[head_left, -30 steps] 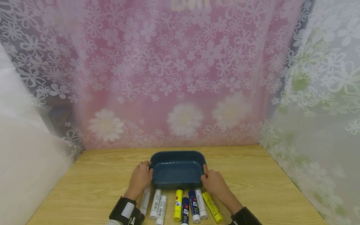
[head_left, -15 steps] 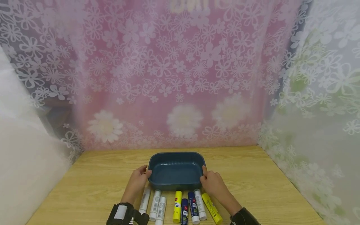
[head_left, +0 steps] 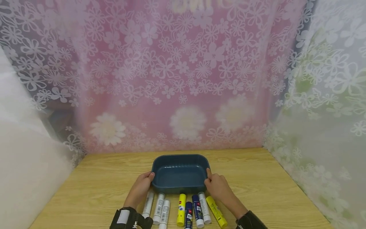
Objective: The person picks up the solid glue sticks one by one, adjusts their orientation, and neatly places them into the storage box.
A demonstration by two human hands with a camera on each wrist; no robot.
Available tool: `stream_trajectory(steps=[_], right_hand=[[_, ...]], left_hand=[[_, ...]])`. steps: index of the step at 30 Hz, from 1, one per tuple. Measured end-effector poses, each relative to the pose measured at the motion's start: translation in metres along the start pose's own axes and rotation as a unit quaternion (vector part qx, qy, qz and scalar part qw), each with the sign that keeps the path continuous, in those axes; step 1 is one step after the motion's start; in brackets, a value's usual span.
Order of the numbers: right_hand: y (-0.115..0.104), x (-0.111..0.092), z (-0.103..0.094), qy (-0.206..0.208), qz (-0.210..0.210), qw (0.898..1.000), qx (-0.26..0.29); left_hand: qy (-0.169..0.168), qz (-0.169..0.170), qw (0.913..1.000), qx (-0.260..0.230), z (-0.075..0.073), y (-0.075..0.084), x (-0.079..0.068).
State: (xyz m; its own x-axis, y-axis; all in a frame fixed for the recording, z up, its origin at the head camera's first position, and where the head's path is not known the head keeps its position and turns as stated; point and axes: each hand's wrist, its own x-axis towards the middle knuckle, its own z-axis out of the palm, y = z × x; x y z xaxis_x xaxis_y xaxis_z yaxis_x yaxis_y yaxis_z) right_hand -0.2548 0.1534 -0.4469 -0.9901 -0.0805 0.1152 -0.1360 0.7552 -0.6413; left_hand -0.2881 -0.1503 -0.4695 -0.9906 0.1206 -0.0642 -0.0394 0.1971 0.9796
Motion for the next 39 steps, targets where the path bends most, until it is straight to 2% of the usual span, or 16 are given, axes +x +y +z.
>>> stream_trajectory(steps=[5,9,14,18,24,29,34,39], right_hand=[[0.0,0.002,0.0,-0.005,0.005,1.0,0.001],[0.001,0.002,-0.002,-0.008,0.011,1.0,0.01],[0.001,0.001,-0.005,0.0,-0.002,1.0,0.009],[0.002,0.001,-0.006,0.007,-0.017,1.0,-0.012],[0.0,0.003,-0.009,0.047,-0.033,0.997,-0.055],[-0.002,0.004,-0.012,0.089,-0.049,0.991,-0.091],[-0.004,0.004,-0.014,0.12,-0.058,0.986,-0.096],[-0.005,0.002,-0.015,0.128,-0.057,0.985,-0.097]], left_hand=[[-0.014,0.01,0.9999,-0.001,-0.002,-0.001,0.001],[-0.021,0.003,0.9997,-0.012,0.0,0.001,0.0],[-0.023,-0.004,0.9995,-0.022,0.001,0.002,0.0],[-0.021,-0.005,0.9995,-0.024,0.002,0.0,0.0],[-0.024,-0.002,0.9987,-0.045,0.003,0.001,0.002],[-0.027,0.004,0.9987,-0.043,0.003,0.001,0.002],[-0.026,0.001,0.9987,-0.044,0.004,0.002,0.001],[-0.02,-0.008,0.9988,-0.044,0.005,0.003,-0.001]])
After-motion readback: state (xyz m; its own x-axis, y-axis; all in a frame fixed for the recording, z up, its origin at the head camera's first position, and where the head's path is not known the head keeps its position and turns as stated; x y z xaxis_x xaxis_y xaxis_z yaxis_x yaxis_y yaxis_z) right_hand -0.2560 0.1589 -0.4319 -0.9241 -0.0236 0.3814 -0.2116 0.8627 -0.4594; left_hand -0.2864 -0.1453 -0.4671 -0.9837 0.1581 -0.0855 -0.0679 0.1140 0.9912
